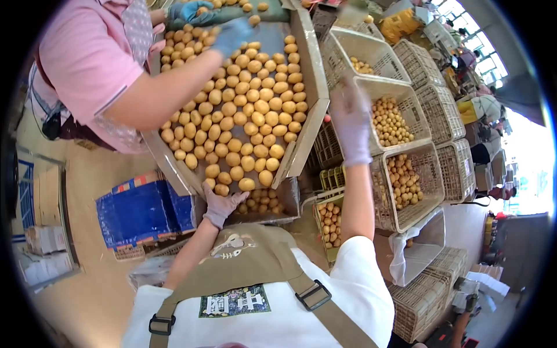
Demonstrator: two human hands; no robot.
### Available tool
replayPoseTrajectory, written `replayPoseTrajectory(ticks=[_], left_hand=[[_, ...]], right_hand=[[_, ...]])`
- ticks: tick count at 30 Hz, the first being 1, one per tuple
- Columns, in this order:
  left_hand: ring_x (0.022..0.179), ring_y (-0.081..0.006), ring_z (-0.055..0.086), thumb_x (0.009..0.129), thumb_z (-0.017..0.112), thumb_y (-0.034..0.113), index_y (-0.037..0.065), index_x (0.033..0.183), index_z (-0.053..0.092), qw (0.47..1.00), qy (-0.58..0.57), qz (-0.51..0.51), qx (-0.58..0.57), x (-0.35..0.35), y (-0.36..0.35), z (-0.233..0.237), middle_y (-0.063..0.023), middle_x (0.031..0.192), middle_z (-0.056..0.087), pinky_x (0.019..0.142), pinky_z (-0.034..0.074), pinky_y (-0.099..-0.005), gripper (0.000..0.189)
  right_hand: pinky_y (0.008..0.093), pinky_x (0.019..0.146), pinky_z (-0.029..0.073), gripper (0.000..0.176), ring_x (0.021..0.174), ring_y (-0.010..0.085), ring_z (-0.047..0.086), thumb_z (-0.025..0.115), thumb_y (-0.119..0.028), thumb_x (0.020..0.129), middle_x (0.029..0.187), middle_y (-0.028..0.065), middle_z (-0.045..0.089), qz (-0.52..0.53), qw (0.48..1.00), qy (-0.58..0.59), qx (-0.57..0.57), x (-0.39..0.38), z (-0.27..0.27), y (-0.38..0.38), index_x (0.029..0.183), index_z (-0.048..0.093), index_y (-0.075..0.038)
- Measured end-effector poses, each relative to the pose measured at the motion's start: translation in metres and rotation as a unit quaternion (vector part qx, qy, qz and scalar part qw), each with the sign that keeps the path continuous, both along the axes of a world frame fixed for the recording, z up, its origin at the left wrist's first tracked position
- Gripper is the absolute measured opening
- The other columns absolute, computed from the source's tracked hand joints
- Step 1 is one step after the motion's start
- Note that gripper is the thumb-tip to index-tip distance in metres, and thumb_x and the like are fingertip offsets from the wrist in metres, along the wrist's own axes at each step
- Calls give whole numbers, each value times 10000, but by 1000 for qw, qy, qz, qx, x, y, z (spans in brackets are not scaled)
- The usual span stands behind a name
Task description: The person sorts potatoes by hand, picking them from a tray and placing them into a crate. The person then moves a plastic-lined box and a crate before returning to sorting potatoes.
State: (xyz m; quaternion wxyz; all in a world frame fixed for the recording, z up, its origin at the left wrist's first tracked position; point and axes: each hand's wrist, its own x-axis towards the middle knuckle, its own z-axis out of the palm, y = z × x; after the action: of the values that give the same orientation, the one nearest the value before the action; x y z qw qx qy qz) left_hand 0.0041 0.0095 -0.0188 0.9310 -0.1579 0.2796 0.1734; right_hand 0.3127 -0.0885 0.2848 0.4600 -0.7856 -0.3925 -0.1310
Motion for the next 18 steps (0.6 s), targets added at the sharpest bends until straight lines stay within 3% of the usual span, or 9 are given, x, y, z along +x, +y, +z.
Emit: replayPoseTrajectory(ticks=[1, 2, 3, 5, 9, 13, 14, 17, 18], left_hand=[[1428, -417, 235, 734, 524, 845, 193, 1539, 247, 1000, 4, -1, 12, 1, -2, 1, -93, 1586, 192, 1112, 243, -692, 1073], [1421, -407, 256, 743, 514, 840, 200, 1533, 277, 1000, 9, -2, 20, 1, -3, 0, -80, 1580, 223, 1107, 249, -692, 1044], [1415, -397, 276, 752, 504, 835, 208, 1526, 306, 999, 18, 0, 27, 1, -4, 1, -66, 1574, 254, 1103, 256, -693, 1016], [1430, -400, 247, 755, 502, 833, 207, 1532, 295, 998, 28, -3, 54, 2, -4, -1, -61, 1577, 249, 1111, 245, -688, 1019], [1473, -392, 165, 764, 504, 842, 201, 1559, 221, 999, 50, 5, 22, 1, -4, 6, -53, 1609, 185, 1133, 218, -670, 1060], [1430, -361, 284, 825, 516, 763, 189, 1527, 260, 991, 113, -12, 66, 0, -5, 16, -96, 1582, 206, 1109, 268, -672, 943], [1431, -329, 288, 853, 507, 726, 184, 1516, 281, 988, 130, -23, 81, -1, -5, 19, -86, 1566, 244, 1103, 286, -651, 886], [1439, -213, 288, 932, 495, 593, 166, 1473, 362, 976, 186, -59, 93, -5, -4, 29, -52, 1496, 394, 1096, 351, -539, 701], [1415, -202, 325, 943, 503, 543, 157, 1448, 394, 964, 159, -76, 201, -10, -7, 19, -49, 1466, 427, 1102, 350, -491, 646]], right_hand=[[346, 838, 524, 423, 931, 214, 655, 680, -102, 880, 1165, 122, 677, 46, 996, 54, -60, -14, -32, 2, 1295, 614, -56], [380, 825, 541, 387, 972, 294, 676, 685, -96, 857, 1179, 173, 663, 123, 986, -64, -90, -20, -72, 0, 1237, 633, -41], [428, 895, 518, 394, 1089, 370, 631, 682, -168, 859, 1213, 200, 640, 157, 975, -1, -156, -39, -94, -5, 1229, 627, -44], [477, 1037, 405, 448, 1176, 369, 573, 636, -300, 886, 1262, 186, 614, 180, 939, -14, -291, -75, -125, -15, 1275, 607, -82], [482, 1033, 400, 428, 1140, 352, 583, 644, -321, 867, 1257, 147, 609, 259, 886, 15, -384, -117, -148, -23, 1238, 624, -108], [491, 1047, 387, 413, 1150, 350, 579, 622, -321, 867, 1277, 152, 594, 253, 890, -35, -379, -131, -161, -17, 1229, 620, -123], [493, 1055, 382, 411, 1163, 345, 574, 604, -316, 871, 1290, 157, 588, 222, 896, -80, -377, -129, -164, -8, 1238, 609, -131], [524, 1090, 339, 473, 1244, 352, 525, 594, -352, 882, 1354, 165, 550, 192, 844, 1, -500, -105, -168, 12, 1306, 569, -144], [547, 1127, 297, 515, 1293, 372, 492, 607, -378, 883, 1400, 175, 519, 158, 840, 58, -515, -101, -162, 22, 1347, 554, -162]])
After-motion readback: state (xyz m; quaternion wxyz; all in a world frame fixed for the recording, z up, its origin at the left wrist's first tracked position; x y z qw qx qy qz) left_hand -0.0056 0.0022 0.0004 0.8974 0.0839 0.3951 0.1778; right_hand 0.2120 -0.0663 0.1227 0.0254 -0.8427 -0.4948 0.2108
